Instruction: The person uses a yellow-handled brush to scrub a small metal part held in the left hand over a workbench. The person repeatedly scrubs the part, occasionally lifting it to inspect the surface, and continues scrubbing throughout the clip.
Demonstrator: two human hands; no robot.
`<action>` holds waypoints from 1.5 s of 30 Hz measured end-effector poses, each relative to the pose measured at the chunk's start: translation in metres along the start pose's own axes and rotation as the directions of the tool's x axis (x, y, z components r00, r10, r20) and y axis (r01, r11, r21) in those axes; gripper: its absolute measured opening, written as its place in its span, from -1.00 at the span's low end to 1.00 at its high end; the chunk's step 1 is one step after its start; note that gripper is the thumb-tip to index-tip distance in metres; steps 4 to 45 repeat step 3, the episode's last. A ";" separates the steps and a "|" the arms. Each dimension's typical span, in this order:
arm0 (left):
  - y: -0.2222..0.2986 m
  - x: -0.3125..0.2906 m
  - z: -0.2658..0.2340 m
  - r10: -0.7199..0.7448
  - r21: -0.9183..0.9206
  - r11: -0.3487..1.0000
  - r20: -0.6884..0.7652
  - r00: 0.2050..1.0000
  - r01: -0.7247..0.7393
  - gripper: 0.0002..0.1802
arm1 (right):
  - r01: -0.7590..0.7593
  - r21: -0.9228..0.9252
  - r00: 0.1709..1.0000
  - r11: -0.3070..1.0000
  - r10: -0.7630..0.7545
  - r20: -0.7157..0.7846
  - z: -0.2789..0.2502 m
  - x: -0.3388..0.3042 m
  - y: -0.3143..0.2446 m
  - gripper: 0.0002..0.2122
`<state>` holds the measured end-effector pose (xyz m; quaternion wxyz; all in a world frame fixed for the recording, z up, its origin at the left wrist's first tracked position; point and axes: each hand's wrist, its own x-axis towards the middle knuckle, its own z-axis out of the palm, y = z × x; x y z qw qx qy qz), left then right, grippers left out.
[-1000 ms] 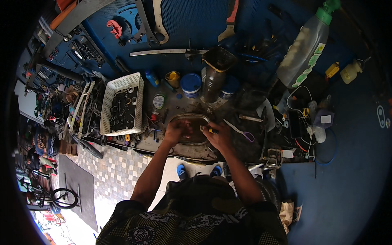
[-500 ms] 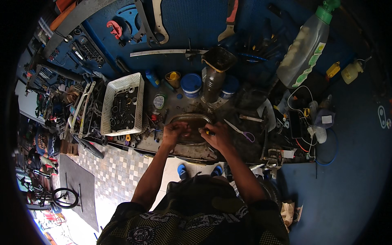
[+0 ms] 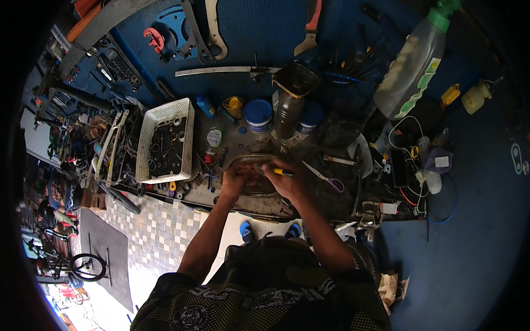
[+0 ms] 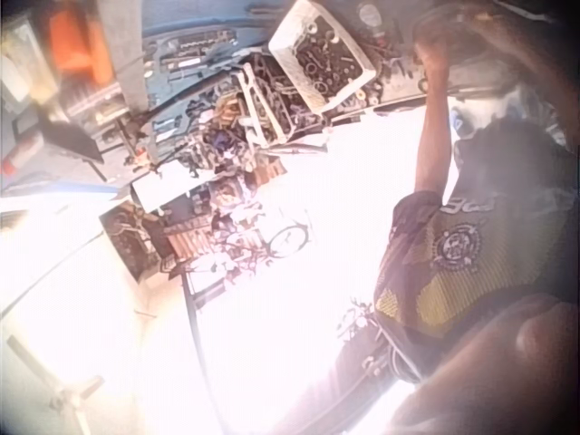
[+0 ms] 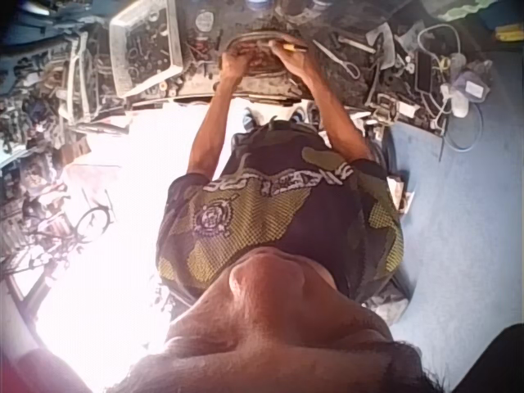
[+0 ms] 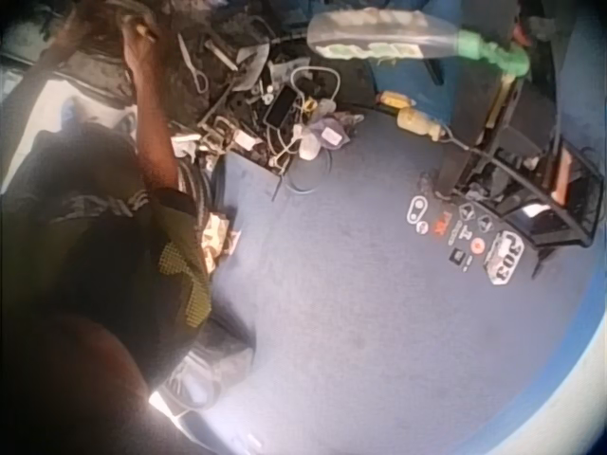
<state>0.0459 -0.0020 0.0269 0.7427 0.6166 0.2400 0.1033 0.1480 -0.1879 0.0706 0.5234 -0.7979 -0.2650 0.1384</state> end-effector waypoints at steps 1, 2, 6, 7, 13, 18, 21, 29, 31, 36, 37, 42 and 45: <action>-0.002 0.000 0.000 -0.003 0.050 0.999 -0.005 1.000 0.003 -0.67 | 0.062 0.010 0.998 0.998 -0.061 -0.021 0.005 0.001 -0.006 -0.64; -0.003 0.001 -0.001 0.002 0.022 1.000 -0.012 1.000 -0.002 -0.67 | 0.135 0.021 0.990 0.991 -0.134 -0.054 0.011 0.001 -0.011 -0.62; -0.003 0.003 -0.003 0.008 -0.004 1.000 -0.017 1.000 -0.009 -0.67 | 0.121 0.021 0.991 0.992 -0.120 -0.051 0.010 0.000 -0.015 -0.62; -0.003 0.003 -0.003 0.008 -0.004 1.000 -0.017 1.000 -0.009 -0.67 | 0.121 0.021 0.991 0.992 -0.120 -0.051 0.010 0.000 -0.015 -0.62; -0.003 0.003 -0.003 0.008 -0.004 1.000 -0.017 1.000 -0.009 -0.67 | 0.121 0.021 0.991 0.992 -0.120 -0.051 0.010 0.000 -0.015 -0.62; -0.003 0.003 -0.003 0.008 -0.004 1.000 -0.017 1.000 -0.009 -0.67 | 0.121 0.021 0.991 0.992 -0.120 -0.051 0.010 0.000 -0.015 -0.62; -0.003 0.003 -0.003 0.008 -0.004 1.000 -0.017 1.000 -0.009 -0.67 | 0.121 0.021 0.991 0.992 -0.120 -0.051 0.010 0.000 -0.015 -0.62; -0.003 0.003 -0.003 0.008 -0.004 1.000 -0.017 1.000 -0.009 -0.67 | 0.121 0.021 0.991 0.992 -0.120 -0.051 0.010 0.000 -0.015 -0.62; -0.003 0.003 -0.003 0.008 -0.004 1.000 -0.017 1.000 -0.009 -0.67 | 0.121 0.021 0.991 0.992 -0.120 -0.051 0.010 0.000 -0.015 -0.62; -0.003 0.003 -0.003 0.008 -0.004 1.000 -0.017 1.000 -0.009 -0.67 | 0.121 0.021 0.991 0.992 -0.120 -0.051 0.010 0.000 -0.015 -0.62; -0.003 0.003 -0.003 0.008 -0.004 1.000 -0.017 1.000 -0.009 -0.67 | 0.121 0.021 0.991 0.992 -0.120 -0.051 0.010 0.000 -0.015 -0.62; -0.003 0.003 -0.003 0.008 -0.004 1.000 -0.017 1.000 -0.009 -0.67 | 0.121 0.021 0.991 0.992 -0.120 -0.051 0.010 0.000 -0.015 -0.62; -0.003 0.003 -0.003 0.008 -0.004 1.000 -0.017 1.000 -0.009 -0.67 | 0.121 0.021 0.991 0.992 -0.120 -0.051 0.010 0.000 -0.015 -0.62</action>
